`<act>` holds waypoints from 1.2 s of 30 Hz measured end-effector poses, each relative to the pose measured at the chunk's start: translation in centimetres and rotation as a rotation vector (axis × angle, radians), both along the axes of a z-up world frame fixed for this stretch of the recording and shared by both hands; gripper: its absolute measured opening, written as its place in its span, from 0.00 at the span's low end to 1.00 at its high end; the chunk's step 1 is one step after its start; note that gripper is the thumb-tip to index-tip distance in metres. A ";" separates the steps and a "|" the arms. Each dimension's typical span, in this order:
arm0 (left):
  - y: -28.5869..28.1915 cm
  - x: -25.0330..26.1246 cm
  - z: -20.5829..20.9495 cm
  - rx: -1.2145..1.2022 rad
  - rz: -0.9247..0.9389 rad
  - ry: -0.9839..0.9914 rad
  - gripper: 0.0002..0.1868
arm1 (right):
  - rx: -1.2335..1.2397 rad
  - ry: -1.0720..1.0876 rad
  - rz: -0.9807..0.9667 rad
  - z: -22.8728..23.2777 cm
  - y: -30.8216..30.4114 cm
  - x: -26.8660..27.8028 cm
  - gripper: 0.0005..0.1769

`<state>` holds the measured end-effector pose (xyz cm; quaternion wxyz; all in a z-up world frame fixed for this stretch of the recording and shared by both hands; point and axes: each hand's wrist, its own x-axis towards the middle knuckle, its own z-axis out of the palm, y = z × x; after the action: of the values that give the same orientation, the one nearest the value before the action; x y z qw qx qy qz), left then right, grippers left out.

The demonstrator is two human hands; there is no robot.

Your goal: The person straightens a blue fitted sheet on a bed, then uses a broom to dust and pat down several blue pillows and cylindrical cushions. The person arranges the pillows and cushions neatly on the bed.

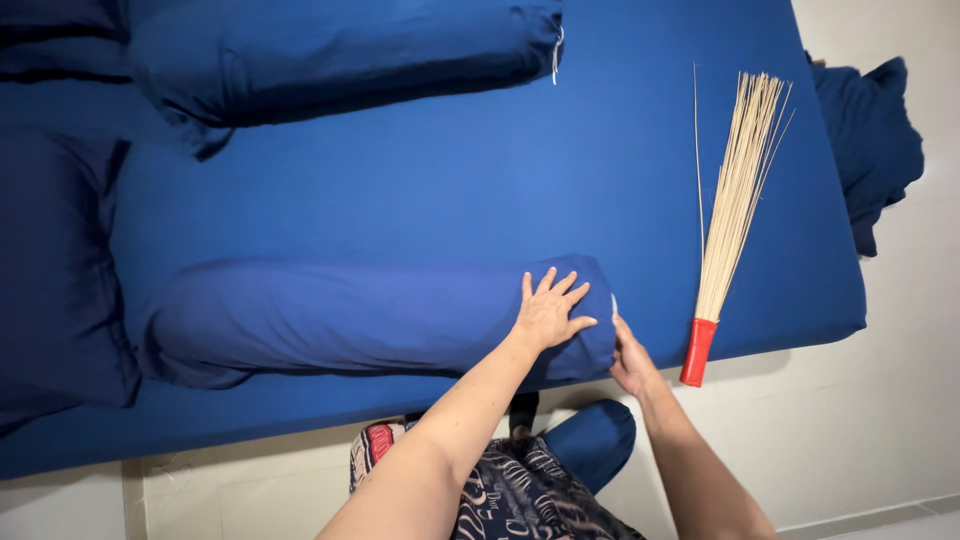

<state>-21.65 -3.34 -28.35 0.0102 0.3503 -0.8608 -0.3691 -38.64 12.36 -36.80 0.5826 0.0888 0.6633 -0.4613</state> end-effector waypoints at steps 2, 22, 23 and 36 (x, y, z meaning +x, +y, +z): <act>0.2 -0.5 -0.2 -0.074 0.041 0.088 0.28 | -0.022 0.004 0.049 0.5 -0.3 -0.1 0.35; 1.5 -9.4 3.6 -0.127 0.048 0.466 0.11 | -0.261 -0.255 0.095 -4.5 -3.2 -4.2 0.25; 1.2 -9.0 3.5 -0.119 0.078 0.358 0.13 | -0.171 -0.251 0.017 -3.5 -2.9 -4.8 0.29; -0.7 5.8 4.3 -0.228 0.391 0.022 0.52 | -0.082 0.517 0.837 -5.2 1.2 -5.8 0.16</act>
<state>-15.82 -4.04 -24.04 0.1307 0.5031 -0.8124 -0.2642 -44.47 13.59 -41.98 0.5374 -0.3255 0.7462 -0.2202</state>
